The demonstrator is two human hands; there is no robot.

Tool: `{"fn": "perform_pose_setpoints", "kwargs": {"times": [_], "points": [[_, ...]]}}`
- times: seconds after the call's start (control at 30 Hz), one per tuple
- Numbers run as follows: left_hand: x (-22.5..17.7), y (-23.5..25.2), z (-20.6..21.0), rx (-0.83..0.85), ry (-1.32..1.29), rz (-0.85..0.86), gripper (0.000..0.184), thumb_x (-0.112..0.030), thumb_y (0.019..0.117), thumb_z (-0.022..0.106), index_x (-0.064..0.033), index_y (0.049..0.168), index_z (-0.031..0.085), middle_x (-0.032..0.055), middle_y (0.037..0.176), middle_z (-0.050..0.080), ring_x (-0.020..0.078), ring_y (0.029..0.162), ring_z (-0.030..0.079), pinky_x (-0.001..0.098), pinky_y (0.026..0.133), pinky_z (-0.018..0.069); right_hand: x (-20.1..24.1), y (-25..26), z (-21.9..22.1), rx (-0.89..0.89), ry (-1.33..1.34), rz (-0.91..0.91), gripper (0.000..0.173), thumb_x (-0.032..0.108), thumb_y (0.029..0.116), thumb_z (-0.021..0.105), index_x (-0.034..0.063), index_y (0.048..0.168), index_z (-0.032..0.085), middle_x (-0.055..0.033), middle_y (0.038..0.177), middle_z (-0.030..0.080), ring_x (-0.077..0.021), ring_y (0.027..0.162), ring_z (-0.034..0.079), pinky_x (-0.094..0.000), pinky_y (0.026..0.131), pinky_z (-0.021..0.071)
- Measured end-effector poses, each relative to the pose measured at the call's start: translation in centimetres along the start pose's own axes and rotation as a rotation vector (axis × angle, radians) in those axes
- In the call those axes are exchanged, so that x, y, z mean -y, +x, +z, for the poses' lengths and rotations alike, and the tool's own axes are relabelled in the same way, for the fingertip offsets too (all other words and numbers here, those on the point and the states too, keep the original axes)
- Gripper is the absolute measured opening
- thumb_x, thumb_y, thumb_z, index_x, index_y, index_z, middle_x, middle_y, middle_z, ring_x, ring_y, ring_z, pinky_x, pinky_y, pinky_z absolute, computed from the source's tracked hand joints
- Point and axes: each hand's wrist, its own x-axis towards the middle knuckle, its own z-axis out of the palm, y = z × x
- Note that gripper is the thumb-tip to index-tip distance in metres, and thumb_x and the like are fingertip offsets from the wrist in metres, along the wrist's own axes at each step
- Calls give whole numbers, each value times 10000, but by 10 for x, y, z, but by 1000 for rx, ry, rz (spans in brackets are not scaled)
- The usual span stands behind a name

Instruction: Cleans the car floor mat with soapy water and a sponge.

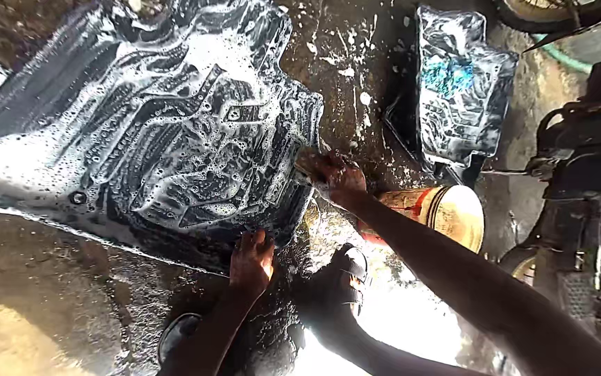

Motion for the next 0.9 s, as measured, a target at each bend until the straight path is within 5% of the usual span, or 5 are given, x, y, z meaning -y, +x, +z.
{"fn": "perform_pose_setpoints", "kwargs": {"times": [0.27, 0.5, 0.6, 0.77, 0.9], "points": [[-4, -3, 1, 57, -58, -124, 236, -145, 836, 768, -89, 1065, 770, 199, 1126, 696, 415, 1111, 653, 549, 892, 568, 88, -141, 46, -28, 143, 19, 556, 413, 936, 663, 193, 1443, 604, -165, 1330, 638, -352, 1096, 670, -530, 845, 580], [-7, -3, -1, 44, -61, -185, 186, -218, 878, 719, -91, 1004, 772, 179, 1140, 691, 400, 1071, 672, 522, 665, 584, 53, -110, 43, -141, 102, -103, 527, 426, 950, 632, 190, 1421, 632, -170, 1294, 659, -334, 1073, 683, -511, 831, 576], [-7, -4, -4, 52, -53, -187, 190, -230, 882, 695, -106, 1003, 774, 161, 1131, 690, 393, 1075, 669, 525, 641, 578, 73, -148, 39, -53, 135, -188, 523, 405, 944, 646, 174, 1413, 635, -163, 1245, 670, -323, 1013, 689, -489, 776, 585], [-10, -5, -4, 63, -71, -237, 180, -212, 896, 719, -121, 1038, 781, 163, 1200, 703, 402, 1154, 657, 553, 710, 586, 4, -54, 22, -49, -32, -78, 539, 451, 973, 591, 239, 1468, 584, -167, 1385, 622, -364, 1099, 691, -567, 838, 581], [-10, -5, -3, 69, -78, -225, 191, -213, 895, 708, -100, 1035, 771, 170, 1200, 686, 402, 1127, 656, 554, 677, 581, 59, -141, 42, -103, 138, -177, 487, 359, 915, 708, 157, 1357, 671, -173, 1294, 656, -324, 1079, 680, -496, 834, 585]]}}
